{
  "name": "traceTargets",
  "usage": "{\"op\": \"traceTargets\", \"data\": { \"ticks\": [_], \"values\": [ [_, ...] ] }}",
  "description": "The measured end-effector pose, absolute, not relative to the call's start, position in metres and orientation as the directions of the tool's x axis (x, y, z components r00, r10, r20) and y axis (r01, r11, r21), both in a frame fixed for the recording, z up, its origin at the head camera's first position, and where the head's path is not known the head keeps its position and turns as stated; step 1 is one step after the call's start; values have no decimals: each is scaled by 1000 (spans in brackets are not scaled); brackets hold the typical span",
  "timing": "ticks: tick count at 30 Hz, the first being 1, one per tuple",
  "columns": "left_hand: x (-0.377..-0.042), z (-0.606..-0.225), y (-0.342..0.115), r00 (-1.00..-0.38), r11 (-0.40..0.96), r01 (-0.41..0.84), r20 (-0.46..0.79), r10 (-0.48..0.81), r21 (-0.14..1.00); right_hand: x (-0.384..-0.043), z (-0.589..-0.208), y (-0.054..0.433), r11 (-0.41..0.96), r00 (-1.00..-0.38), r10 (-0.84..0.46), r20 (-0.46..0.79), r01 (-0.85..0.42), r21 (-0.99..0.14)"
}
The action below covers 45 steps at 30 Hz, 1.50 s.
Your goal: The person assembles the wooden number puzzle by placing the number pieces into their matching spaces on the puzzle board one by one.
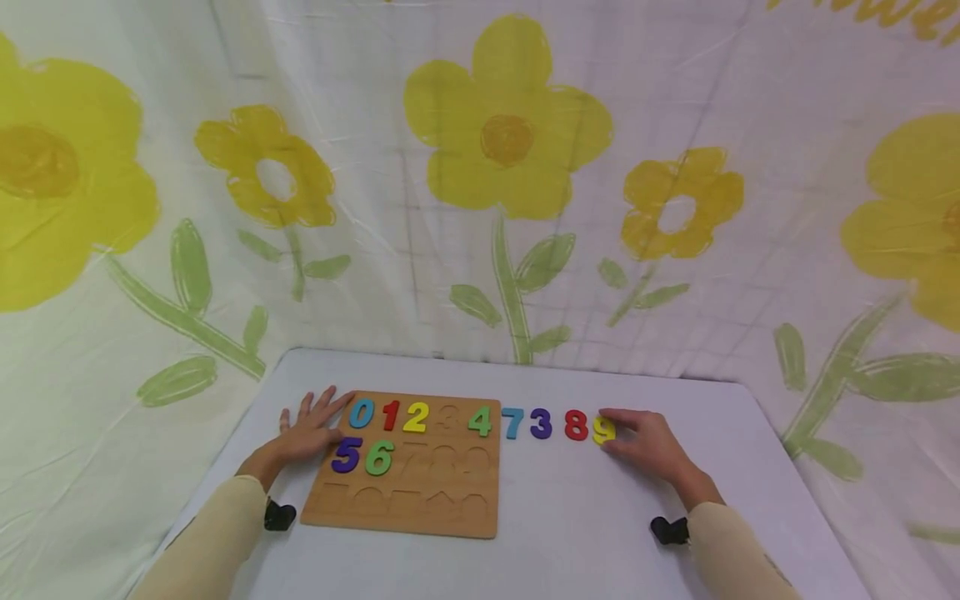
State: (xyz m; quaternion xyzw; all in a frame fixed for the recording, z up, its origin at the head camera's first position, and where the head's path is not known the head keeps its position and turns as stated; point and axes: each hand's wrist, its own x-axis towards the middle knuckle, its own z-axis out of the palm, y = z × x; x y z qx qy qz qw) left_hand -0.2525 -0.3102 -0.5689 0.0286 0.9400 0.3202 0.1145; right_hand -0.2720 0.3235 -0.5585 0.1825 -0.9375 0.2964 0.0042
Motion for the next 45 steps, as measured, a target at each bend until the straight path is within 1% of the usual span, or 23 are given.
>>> {"op": "traceTargets", "data": {
  "ticks": [6,11,18,28,35,41,45],
  "values": [
    [-257,-570,-309,-973,798,-3,-184,136,603,-260,-545,322,761,-945,-300,128,-318,-565],
    [-261,-570,-306,-969,805,-4,-202,144,594,-245,-528,316,768,-952,-273,136,-301,-565],
    [-261,-569,-303,-965,797,-4,-212,156,604,-216,-499,290,742,-946,-292,141,-318,-591],
    [-258,-571,-305,-965,811,-6,-215,147,585,-186,-472,253,741,-954,-245,170,-298,-602],
    [-258,-573,-312,-966,812,-12,-216,141,584,-184,-467,223,672,-924,-292,248,-382,-634],
    [-259,-575,-314,-967,812,-15,-216,137,584,-185,-466,199,684,-926,-295,237,-378,-624],
    [-258,-573,-313,-966,812,-17,-218,137,584,-188,-466,184,680,-913,-329,241,-407,-611]
  ]
}}
